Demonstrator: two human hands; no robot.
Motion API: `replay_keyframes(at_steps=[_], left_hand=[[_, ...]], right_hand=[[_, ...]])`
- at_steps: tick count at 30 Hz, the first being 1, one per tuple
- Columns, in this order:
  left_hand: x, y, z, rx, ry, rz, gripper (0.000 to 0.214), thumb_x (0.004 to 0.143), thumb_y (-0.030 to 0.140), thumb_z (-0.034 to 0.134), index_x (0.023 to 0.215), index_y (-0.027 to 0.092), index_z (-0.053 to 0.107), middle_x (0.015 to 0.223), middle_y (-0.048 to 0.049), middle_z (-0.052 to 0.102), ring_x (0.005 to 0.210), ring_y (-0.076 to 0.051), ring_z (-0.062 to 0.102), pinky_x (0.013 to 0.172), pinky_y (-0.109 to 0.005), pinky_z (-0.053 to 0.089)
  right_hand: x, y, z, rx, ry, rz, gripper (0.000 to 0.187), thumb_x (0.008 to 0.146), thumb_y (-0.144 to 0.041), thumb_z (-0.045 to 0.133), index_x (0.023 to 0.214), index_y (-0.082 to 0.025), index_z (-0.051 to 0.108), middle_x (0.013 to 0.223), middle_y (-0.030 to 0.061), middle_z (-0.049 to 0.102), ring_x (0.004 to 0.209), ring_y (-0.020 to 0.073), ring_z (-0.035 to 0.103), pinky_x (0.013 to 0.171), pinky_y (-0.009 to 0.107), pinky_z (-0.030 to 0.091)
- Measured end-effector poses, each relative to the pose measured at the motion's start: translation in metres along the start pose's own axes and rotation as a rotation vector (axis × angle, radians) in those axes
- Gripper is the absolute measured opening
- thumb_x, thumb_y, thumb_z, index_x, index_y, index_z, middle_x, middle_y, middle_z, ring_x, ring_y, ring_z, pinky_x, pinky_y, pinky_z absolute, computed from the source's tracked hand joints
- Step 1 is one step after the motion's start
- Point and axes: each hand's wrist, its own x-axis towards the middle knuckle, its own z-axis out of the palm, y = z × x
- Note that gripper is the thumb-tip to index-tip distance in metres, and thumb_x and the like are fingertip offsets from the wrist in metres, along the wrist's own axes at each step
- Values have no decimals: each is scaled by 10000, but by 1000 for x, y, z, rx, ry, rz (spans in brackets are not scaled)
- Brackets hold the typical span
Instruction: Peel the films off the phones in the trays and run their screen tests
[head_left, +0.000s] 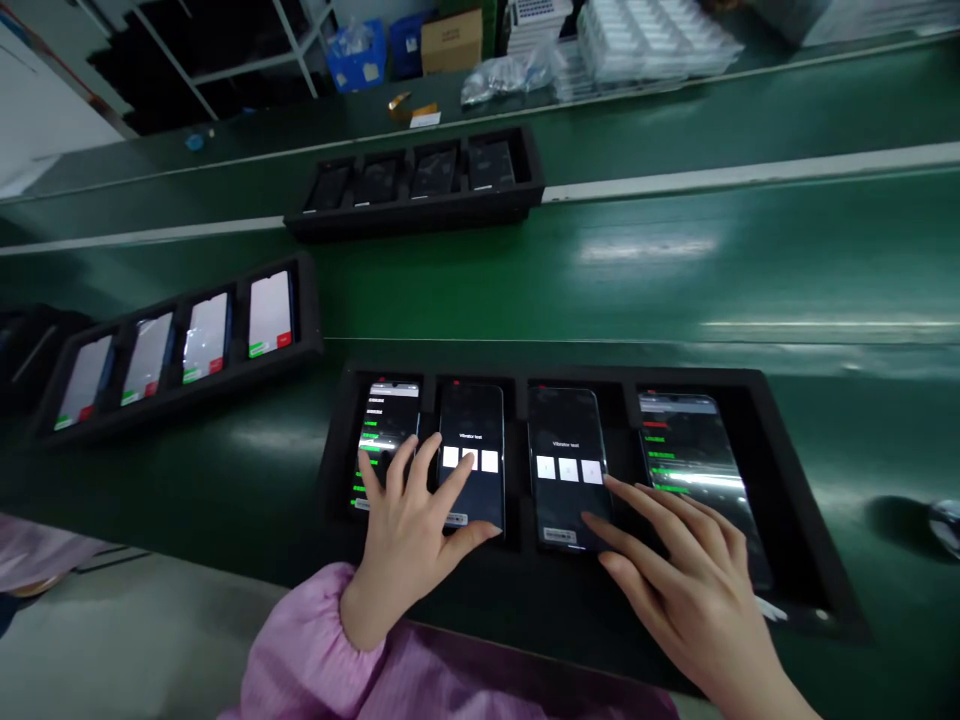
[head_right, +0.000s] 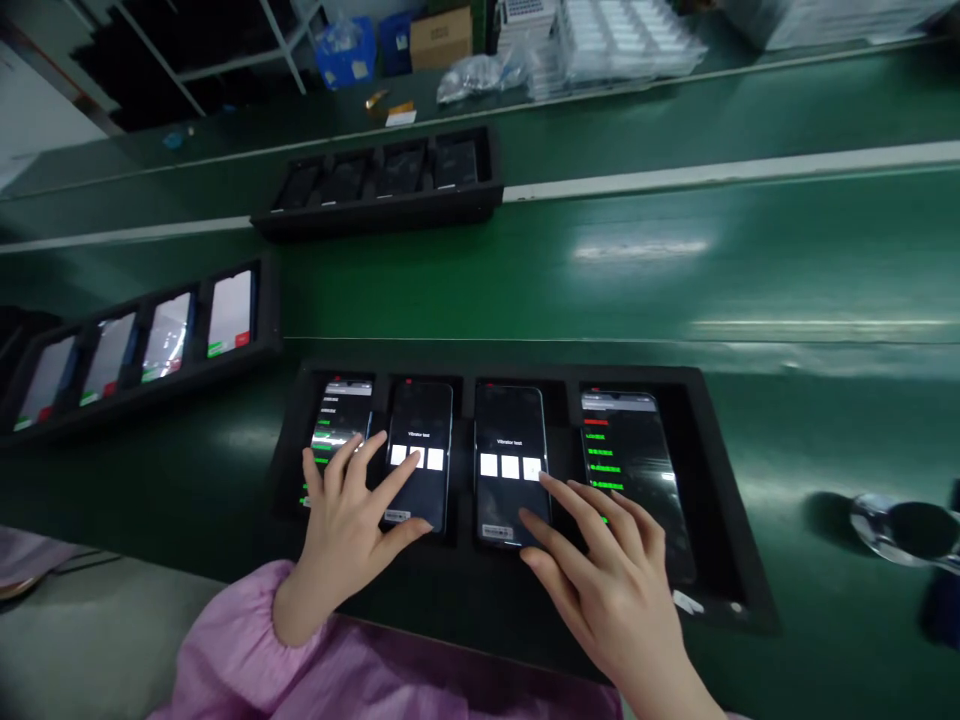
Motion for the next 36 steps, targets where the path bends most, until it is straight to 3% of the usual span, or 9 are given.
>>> replay_keyframes(at_steps=[5,8,15,19,25,36], left_hand=[[-15,-14,-11,-59,134,-77,717,1027,723,399,1475,186,558,1459,-165,521,1406,-311,452,1332,-545,24],[-33,-33,-19,-48,191,-157,663,1038,672,453,1461,169,543,1407,-156,562,1367,-293,496,1332,-502,91],[-72,-61,-21,18,142,-276,583,1043,600,509,1454,189,543,1385,-142,603,1328,-298,544,1312,-506,156],[-83,-66,-19,39,97,-321,565,1042,580,521,1474,216,527,1387,-131,624,1329,-303,554,1299,-544,187],[-86,-67,-23,48,41,-342,506,1043,507,552,1476,246,539,1390,-121,642,1362,-308,547,1279,-587,244],[-98,-63,-29,70,58,-303,397,1034,433,602,1376,237,648,1363,-112,650,1348,-289,555,1304,-556,225]], right_hand=[[-6,7,3,-13,-16,-47,221,1085,-283,570,1159,-210,766,1340,138,688,1206,336,623,987,516,436],[-8,9,4,0,-3,-24,219,1085,-284,569,1154,-215,765,1330,131,697,1189,335,635,988,519,441],[-9,9,6,-4,-19,-31,234,1084,-306,561,1185,-225,756,1345,125,696,1165,342,653,972,528,448],[-9,10,9,-16,12,-41,244,1080,-318,547,1150,-222,760,1315,132,712,1138,363,669,953,537,449],[-15,17,18,-24,77,-46,207,1038,-303,604,1181,-313,753,1319,53,737,1101,341,712,906,508,470],[-14,19,21,29,95,-38,195,1006,-293,626,1149,-304,758,1275,85,754,1027,376,715,851,555,471]])
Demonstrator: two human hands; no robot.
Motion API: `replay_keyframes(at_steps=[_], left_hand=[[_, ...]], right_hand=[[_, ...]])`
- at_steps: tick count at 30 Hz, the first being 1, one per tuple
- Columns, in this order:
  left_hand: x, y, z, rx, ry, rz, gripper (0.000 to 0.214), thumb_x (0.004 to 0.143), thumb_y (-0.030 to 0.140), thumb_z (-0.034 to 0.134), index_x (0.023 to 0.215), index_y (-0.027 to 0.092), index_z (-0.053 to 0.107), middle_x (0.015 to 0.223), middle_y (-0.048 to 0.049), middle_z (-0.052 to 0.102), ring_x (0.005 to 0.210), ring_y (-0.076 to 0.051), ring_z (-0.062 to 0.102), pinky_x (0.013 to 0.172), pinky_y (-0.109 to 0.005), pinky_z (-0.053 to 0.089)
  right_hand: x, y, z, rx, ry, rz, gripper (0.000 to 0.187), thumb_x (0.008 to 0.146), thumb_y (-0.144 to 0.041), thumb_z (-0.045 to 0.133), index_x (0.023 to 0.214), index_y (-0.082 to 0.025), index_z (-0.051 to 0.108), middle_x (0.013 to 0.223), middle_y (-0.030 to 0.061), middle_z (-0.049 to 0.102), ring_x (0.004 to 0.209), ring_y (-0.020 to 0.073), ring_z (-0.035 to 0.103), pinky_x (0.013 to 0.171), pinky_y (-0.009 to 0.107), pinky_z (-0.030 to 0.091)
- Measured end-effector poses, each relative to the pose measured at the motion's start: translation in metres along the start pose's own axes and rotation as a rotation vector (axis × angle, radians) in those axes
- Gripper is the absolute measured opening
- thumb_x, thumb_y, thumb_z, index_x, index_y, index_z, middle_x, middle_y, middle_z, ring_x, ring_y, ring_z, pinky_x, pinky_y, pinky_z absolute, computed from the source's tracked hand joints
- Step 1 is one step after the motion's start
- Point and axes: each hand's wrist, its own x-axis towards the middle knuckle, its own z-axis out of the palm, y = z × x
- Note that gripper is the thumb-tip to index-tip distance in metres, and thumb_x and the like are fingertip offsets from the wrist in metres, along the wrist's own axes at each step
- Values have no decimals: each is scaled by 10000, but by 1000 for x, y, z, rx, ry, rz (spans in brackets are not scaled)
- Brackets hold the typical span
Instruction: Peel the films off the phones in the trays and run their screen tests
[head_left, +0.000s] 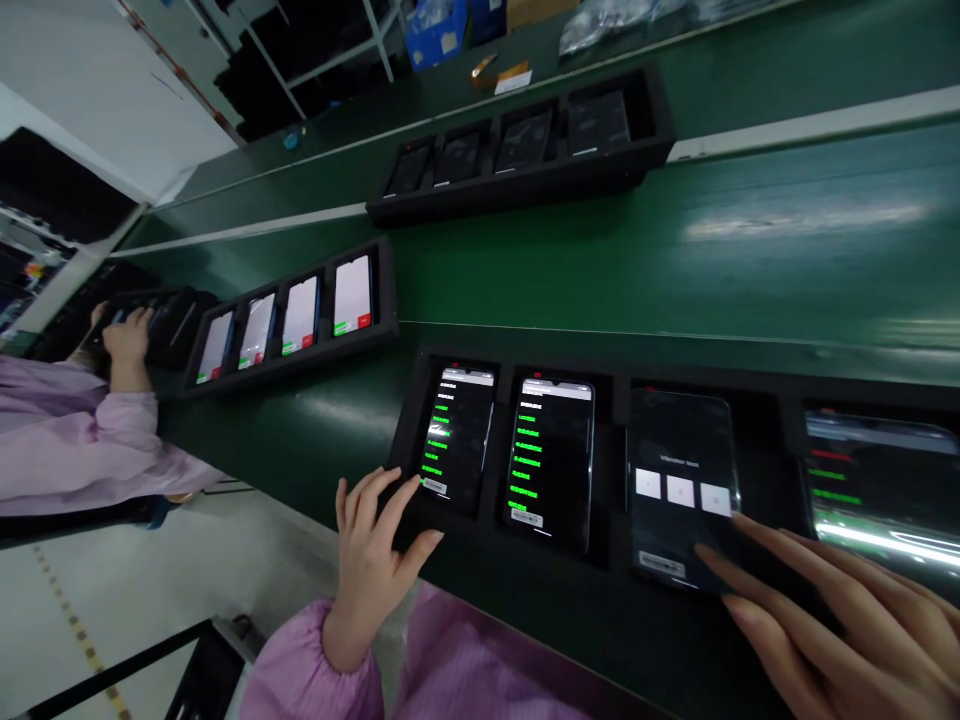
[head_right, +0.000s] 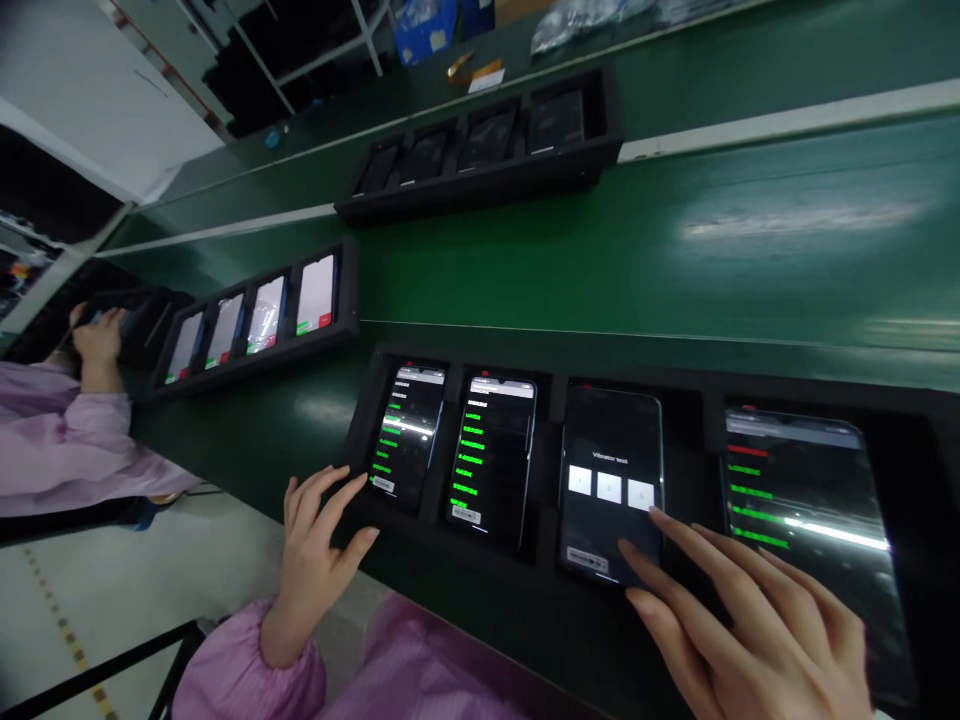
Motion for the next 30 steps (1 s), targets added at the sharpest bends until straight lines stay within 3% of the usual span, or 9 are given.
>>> replay_keyframes(at_steps=[8,14,24,30], left_hand=[[-1,2,1,59,-36,1,402,1038,451,591,1405,307,665,1463,-116,573,1395,-320,512,1290,-637,212],[-2,8,0,-8,72,13,545,1050,524,529,1517,244,544,1427,-151,590,1369,-321,551,1298,-606,241],[-5,18,6,-129,90,185,516,996,379,661,1475,209,574,1367,-139,614,1325,-289,565,1341,-527,179],[14,45,9,-175,74,364,440,991,366,673,1377,157,643,1343,-161,625,1313,-294,570,1351,-552,157]], right_hand=[[0,1,-1,-16,-1,-28,181,1005,-281,638,1133,-285,766,1254,95,760,1021,371,715,853,543,468],[2,0,-2,-43,18,-42,180,1004,-273,636,1117,-283,775,1243,87,760,1048,362,720,849,527,469],[20,-17,-17,-57,-87,22,253,1083,-288,556,1060,-217,798,1264,117,725,1149,291,655,996,469,443],[38,-24,-18,-157,-140,134,321,1093,-401,535,1265,-255,764,1498,135,613,1302,345,573,1092,559,388]])
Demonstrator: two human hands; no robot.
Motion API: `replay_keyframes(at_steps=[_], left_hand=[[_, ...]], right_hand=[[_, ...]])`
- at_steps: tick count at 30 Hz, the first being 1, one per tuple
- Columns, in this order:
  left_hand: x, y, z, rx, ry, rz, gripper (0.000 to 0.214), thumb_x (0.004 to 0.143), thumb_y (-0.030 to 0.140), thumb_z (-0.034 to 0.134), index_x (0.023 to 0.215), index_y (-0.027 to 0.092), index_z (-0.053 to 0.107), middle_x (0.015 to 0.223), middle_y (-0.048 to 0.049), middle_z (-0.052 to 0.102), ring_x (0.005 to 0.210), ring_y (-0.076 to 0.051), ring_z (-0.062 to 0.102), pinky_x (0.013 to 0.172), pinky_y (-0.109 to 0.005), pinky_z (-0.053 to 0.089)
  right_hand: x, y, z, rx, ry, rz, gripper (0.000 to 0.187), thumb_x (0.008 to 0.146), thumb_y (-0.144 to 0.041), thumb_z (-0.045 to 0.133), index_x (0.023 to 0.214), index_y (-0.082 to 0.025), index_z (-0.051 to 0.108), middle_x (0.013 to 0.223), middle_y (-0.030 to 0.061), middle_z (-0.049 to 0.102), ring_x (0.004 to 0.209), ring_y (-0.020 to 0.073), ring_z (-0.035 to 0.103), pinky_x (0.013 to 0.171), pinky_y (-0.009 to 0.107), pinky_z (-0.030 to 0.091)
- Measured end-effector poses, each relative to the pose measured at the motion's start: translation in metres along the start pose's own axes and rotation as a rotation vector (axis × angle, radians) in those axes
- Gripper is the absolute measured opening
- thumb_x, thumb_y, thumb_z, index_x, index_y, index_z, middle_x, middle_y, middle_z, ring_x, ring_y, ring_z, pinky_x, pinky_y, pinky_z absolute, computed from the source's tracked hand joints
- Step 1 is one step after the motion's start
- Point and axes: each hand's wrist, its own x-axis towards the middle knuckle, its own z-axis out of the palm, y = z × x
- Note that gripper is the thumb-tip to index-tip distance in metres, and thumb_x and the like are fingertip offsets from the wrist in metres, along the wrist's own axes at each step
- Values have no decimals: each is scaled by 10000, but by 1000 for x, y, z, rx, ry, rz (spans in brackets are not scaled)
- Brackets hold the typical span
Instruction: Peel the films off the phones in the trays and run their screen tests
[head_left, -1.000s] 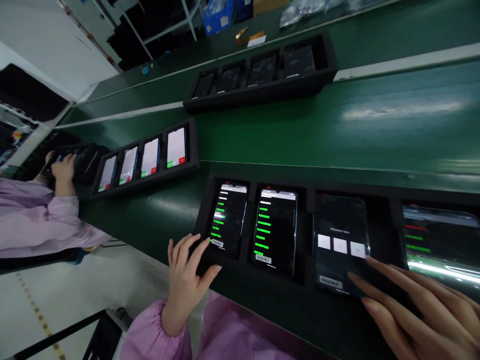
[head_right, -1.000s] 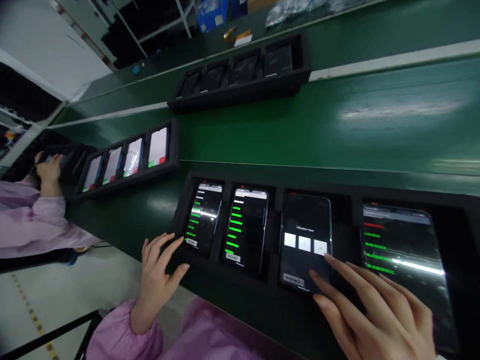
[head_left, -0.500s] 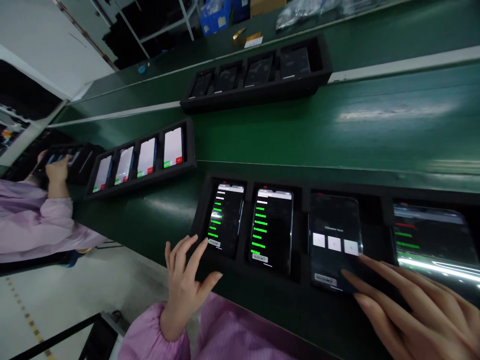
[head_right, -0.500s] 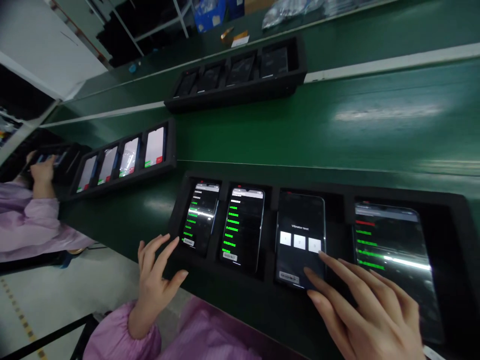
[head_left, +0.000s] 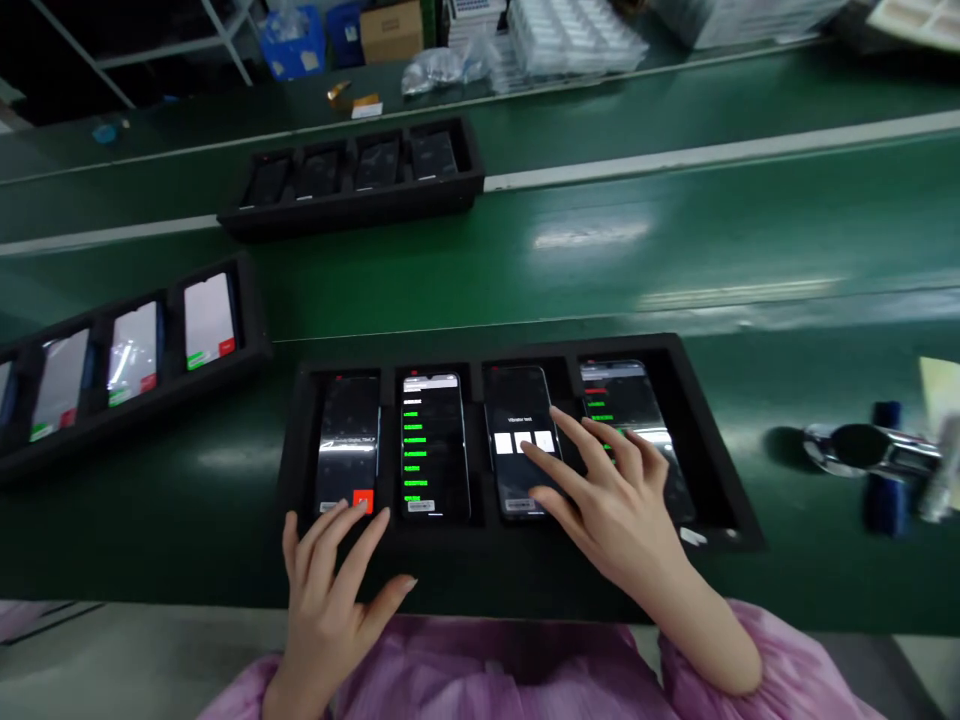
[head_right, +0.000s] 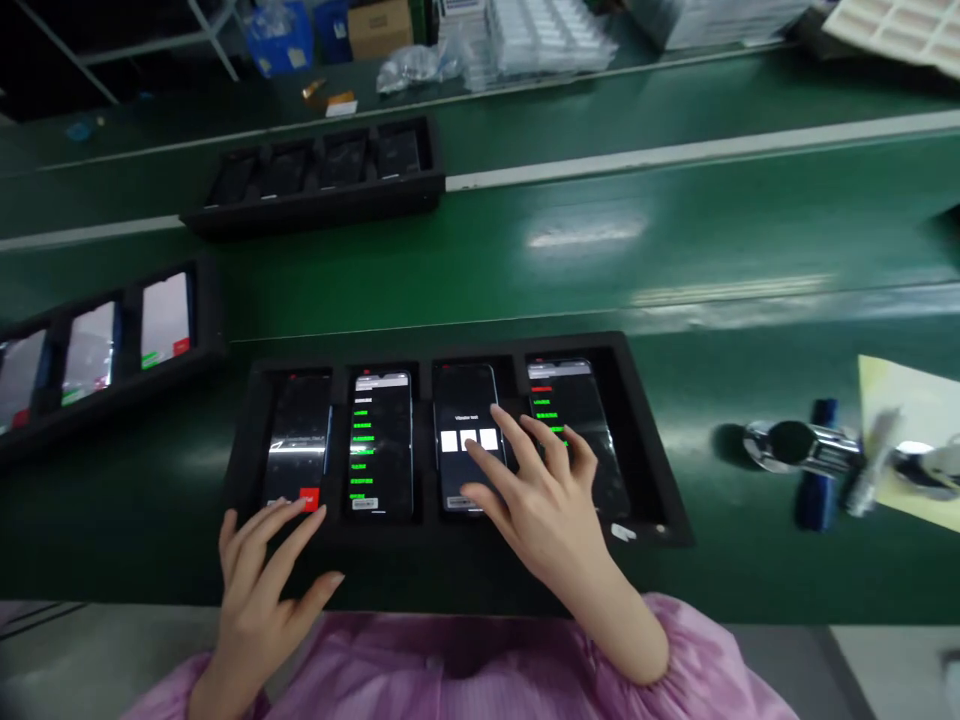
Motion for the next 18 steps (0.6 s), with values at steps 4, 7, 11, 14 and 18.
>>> replay_keyframes(at_steps=[4,7,11,14,18], left_hand=[[6,5,3,-15,-4,49,469,978,389,693,1397,184,649,1331,-152,651,1299,-299,589,1351,-575,149],[2,1,9,-19,35,15,511,961,357,719,1445,221,632,1303,-140,674,1273,-305,603,1340,-596,177],[1,-1,19,-32,61,13,569,950,360,735,1492,250,603,1284,-138,684,1240,-322,613,1325,-637,186],[6,1,20,-35,45,39,610,947,380,739,1525,275,571,1293,-129,684,1230,-323,612,1327,-644,172],[6,0,15,-10,39,39,587,949,367,737,1507,257,589,1290,-137,678,1237,-323,607,1329,-637,166]], right_hand=[[-19,16,-27,72,167,109,277,1070,-267,548,1236,-251,768,1456,103,640,1267,323,611,1095,526,442],[-48,34,-48,81,219,204,309,1040,-170,517,1169,-256,784,1362,81,688,1233,309,635,1044,487,496],[-74,49,-51,50,95,145,306,1053,-194,504,1125,-243,797,1365,97,685,1215,304,637,981,482,513],[-80,50,-44,-4,77,120,301,1085,-247,498,1186,-230,781,1404,124,660,1237,320,615,993,511,489],[-79,43,-41,-41,121,126,300,1099,-280,490,1162,-242,780,1380,122,676,1226,327,632,1027,545,467]])
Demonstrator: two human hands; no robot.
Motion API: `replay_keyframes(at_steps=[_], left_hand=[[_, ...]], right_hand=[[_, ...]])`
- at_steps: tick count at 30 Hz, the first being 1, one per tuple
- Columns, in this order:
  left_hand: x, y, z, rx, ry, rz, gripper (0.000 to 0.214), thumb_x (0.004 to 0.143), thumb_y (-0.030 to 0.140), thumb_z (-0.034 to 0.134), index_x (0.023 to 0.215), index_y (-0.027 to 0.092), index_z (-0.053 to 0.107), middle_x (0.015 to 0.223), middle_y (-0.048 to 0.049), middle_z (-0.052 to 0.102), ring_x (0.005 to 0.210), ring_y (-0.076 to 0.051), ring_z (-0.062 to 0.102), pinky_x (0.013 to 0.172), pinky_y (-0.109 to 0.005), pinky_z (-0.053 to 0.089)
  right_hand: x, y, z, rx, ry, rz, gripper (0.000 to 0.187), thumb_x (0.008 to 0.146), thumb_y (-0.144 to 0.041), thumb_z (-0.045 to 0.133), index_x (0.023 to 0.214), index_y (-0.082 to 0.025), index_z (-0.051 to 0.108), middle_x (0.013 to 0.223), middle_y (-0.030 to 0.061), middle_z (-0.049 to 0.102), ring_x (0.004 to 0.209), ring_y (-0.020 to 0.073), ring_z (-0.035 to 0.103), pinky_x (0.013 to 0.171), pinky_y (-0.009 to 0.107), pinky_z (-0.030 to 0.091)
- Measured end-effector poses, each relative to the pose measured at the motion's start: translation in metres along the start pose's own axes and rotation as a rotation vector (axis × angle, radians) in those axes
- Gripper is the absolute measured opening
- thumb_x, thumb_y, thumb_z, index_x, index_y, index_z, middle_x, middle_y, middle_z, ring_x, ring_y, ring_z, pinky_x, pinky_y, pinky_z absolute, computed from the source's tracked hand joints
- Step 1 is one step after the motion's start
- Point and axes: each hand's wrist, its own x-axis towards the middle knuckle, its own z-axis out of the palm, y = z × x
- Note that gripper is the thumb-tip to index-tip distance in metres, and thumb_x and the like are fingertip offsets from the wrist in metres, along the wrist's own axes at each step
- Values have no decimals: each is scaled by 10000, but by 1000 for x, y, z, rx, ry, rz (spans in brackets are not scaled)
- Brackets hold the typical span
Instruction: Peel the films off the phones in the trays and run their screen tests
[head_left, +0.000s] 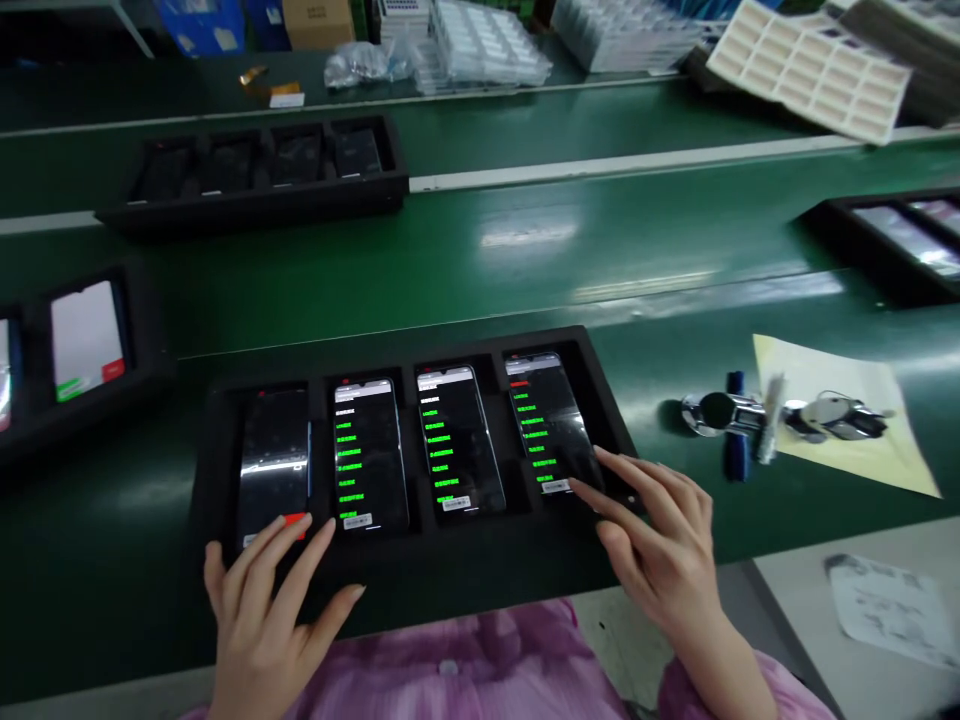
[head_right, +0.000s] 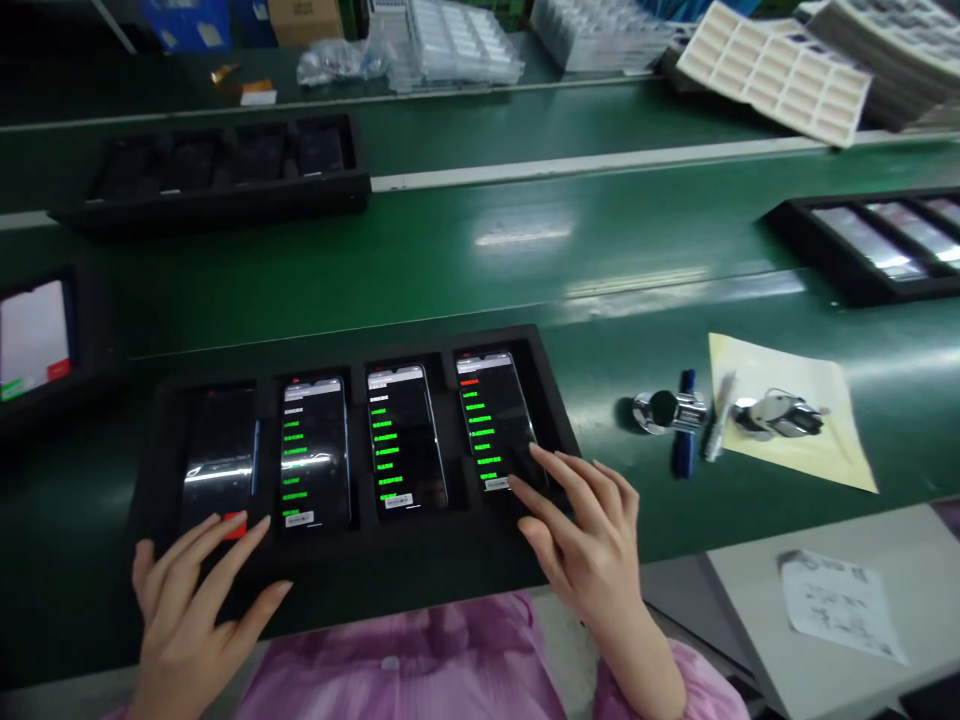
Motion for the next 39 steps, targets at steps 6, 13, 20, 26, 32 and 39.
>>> replay_keyframes(at_steps=[6,13,20,26,32,39], left_hand=[[-12,-5,-7,25,-4,-33,601,956,355,725,1527,251,570,1291,-143,674,1240,-328,601,1322,-648,171],[-12,-4,-8,26,-10,-26,539,957,347,729,1462,197,620,1280,-156,674,1247,-327,594,1324,-642,164],[-8,-1,-11,46,-44,-11,415,982,375,693,1322,139,683,1299,-173,659,1276,-316,569,1341,-606,129],[-1,7,-12,91,-131,-30,447,1020,449,625,1361,163,661,1375,-168,594,1377,-318,481,1345,-608,36],[11,14,-8,118,-176,-50,525,1030,593,543,1363,215,692,1458,-161,530,1410,-344,409,1322,-632,-55],[15,18,-5,117,-206,-43,514,1012,610,569,1384,277,691,1462,-145,538,1413,-345,412,1317,-642,-56]], right_hand=[[-1,-6,2,127,99,5,299,1082,-229,477,1062,-199,774,1259,129,711,1130,309,669,939,489,522],[10,-26,13,204,3,-88,310,1115,-286,460,1133,-177,749,1309,158,675,1178,313,629,960,500,492],[30,-51,31,187,-77,-192,358,1129,-388,446,1229,-194,730,1369,167,664,1236,322,595,1041,542,411],[28,-53,26,260,41,-177,321,1133,-327,433,1136,-203,729,1228,147,709,1132,301,652,1001,543,460],[17,-50,32,304,24,-158,244,1101,-244,492,1126,-206,732,1245,147,695,1142,317,662,991,554,493],[19,-49,35,324,40,-181,228,1063,-174,508,1120,-188,728,1224,156,695,1103,322,676,951,551,519]])
